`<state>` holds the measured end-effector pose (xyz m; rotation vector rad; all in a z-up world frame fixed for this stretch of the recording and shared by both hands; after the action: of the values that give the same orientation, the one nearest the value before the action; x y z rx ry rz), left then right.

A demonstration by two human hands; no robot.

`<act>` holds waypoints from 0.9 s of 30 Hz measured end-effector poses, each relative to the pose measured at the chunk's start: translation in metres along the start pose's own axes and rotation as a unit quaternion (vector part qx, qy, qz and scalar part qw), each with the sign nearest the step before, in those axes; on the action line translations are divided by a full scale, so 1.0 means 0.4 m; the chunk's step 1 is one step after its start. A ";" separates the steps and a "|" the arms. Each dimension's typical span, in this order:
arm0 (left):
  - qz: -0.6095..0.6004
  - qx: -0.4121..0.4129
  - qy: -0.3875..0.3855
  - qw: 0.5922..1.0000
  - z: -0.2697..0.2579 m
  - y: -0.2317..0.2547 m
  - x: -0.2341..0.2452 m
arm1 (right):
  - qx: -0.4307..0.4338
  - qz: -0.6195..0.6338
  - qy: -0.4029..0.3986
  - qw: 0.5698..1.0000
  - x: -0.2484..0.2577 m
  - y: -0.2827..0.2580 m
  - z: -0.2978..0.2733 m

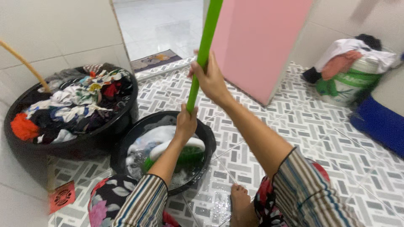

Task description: The person washes a piece of clothing in a basin of soapy water, then uses a brush and the same basin to scrub the bristles of a broom before sweeping the bathroom floor.

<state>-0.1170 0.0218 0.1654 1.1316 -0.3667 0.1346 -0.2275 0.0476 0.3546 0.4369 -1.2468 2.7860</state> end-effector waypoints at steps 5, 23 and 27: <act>0.009 -0.183 0.077 0.980 0.102 0.329 -0.050 | 0.025 -0.047 -0.043 0.998 0.170 -0.182 -0.002; -0.353 0.051 -0.145 0.923 0.221 0.033 -0.914 | -0.217 -0.151 0.123 0.957 0.700 0.475 -0.585; -0.346 0.140 -0.122 0.920 0.184 -0.216 -0.956 | -0.407 -0.174 0.221 0.869 0.800 0.755 -0.975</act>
<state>-0.4648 -0.0509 -0.0163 1.5078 -0.1482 -0.6012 -0.6751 0.1127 -0.0210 -0.0465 -1.7996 1.6914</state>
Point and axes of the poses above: each hand's wrist, its own z-axis towards the middle knuckle, its own x-axis out of the back of the hand, y = z × x, the point moved 6 cm from there along z, towards the middle knuckle, and after that the axes turned 9 degrees about -y, right-handed, at the moved point
